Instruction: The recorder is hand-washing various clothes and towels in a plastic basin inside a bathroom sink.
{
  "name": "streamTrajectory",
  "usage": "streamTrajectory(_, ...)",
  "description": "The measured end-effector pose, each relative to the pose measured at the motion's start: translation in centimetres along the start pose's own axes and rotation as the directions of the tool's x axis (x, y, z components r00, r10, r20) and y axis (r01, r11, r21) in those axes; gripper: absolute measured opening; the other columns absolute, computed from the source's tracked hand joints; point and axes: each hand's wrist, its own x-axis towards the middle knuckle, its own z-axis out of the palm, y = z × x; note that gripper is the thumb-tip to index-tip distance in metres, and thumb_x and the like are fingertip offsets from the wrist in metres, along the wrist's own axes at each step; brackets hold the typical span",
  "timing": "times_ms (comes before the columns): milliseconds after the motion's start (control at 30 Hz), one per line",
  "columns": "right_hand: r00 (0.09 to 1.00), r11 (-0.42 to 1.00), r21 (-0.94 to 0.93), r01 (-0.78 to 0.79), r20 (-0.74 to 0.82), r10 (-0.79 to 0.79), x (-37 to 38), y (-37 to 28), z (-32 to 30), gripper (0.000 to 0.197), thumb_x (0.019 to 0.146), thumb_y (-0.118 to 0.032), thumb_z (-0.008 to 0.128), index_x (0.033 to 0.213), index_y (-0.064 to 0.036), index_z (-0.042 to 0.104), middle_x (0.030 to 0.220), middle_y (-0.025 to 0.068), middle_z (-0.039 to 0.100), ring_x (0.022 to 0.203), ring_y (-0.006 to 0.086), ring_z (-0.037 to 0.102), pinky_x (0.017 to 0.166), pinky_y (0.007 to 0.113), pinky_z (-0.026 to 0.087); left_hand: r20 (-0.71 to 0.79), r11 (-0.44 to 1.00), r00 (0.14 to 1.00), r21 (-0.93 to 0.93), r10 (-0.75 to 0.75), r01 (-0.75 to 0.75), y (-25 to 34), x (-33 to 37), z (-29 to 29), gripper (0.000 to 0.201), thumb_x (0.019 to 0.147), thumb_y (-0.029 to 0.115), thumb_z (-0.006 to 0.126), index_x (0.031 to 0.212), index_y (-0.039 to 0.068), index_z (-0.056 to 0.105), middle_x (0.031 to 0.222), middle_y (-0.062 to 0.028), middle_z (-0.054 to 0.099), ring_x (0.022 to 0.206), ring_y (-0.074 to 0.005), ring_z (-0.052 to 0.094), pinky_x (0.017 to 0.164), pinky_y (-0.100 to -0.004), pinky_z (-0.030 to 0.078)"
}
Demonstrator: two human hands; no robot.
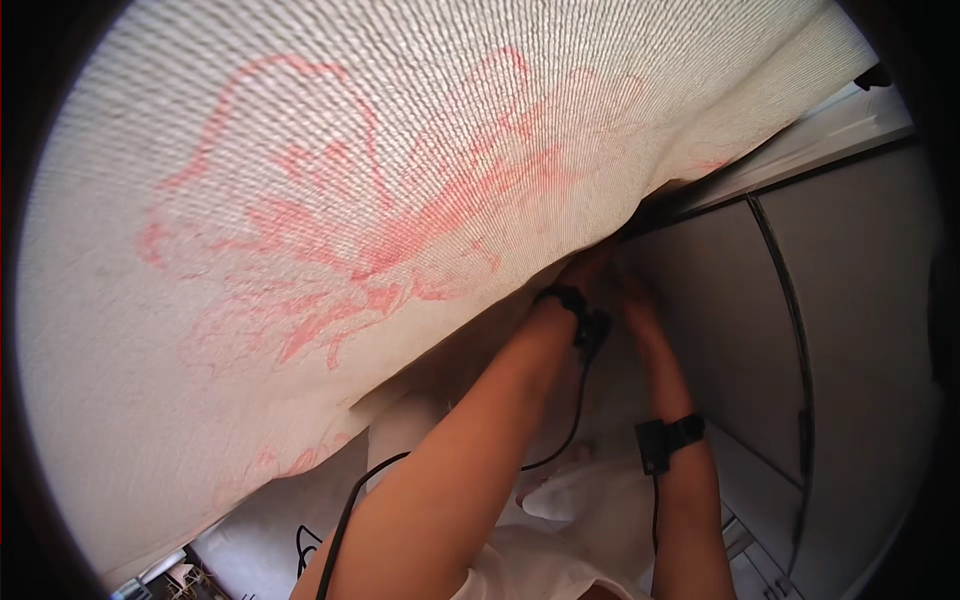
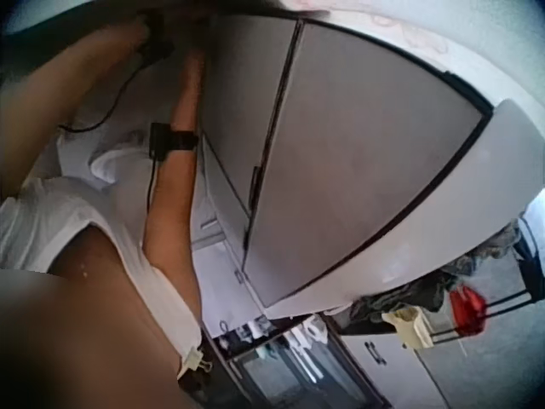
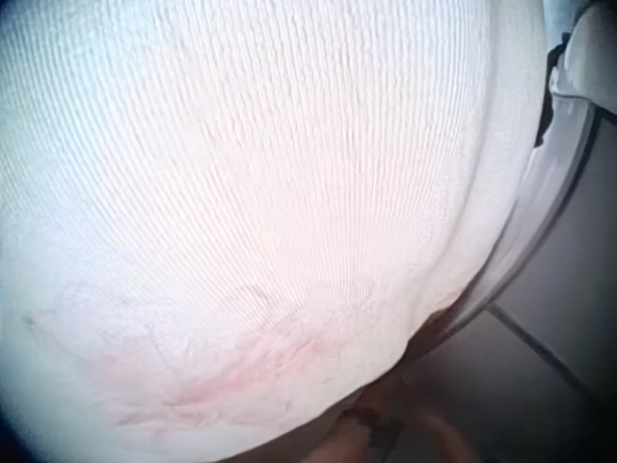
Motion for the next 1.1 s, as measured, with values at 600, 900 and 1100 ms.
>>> streamTrajectory(600, 0.978, 0.921, -0.328, 0.208, 0.051, -0.203, 0.2, 6.4, 0.6, 0.050, 0.089, -0.016, 0.049, 0.136, -0.0021, 0.042, 0.135, 0.0139, 0.048, 0.127, 0.0212, 0.043, 0.106, 0.032, 0.030, 0.111, 0.996, 0.989, 0.009, -0.092, 0.092, -5.1, 0.8, -0.5, 0.054, 0.098, 0.039, 0.036, 0.138, 0.003, 0.037, 0.141, -0.0127, 0.038, 0.127, -0.0236, 0.037, 0.107, -0.0305, 0.027)
streamTrajectory(900, 0.995, 0.976, -0.193, 0.096, -0.009, -0.099, 1.9, 8.4, 5.7, 0.049, 0.092, -0.017, 0.045, 0.138, -0.0029, 0.040, 0.136, 0.0131, 0.047, 0.126, 0.0207, 0.043, 0.105, 0.032, 0.032, 0.161, 0.999, 0.986, -0.010, 0.050, -0.049, -5.8, -0.6, -1.2, 0.055, 0.099, 0.041, 0.037, 0.135, -0.001, 0.041, 0.134, -0.0125, 0.047, 0.118, -0.0209, 0.046, 0.101, -0.0284, 0.034)
streamTrajectory(1100, 0.995, 0.990, -0.116, 0.084, -0.037, -0.089, 2.3, 7.6, 6.2, 0.049, 0.092, -0.018, 0.044, 0.138, -0.0032, 0.039, 0.136, 0.0130, 0.047, 0.126, 0.0208, 0.043, 0.105, 0.032, 0.032, 0.178, 0.957, 0.970, -0.209, -0.162, 0.199, -2.8, -0.9, -1.3, 0.051, 0.098, 0.035, 0.038, 0.134, -0.001, 0.041, 0.134, -0.0166, 0.047, 0.121, -0.0254, 0.046, 0.103, -0.0327, 0.035)
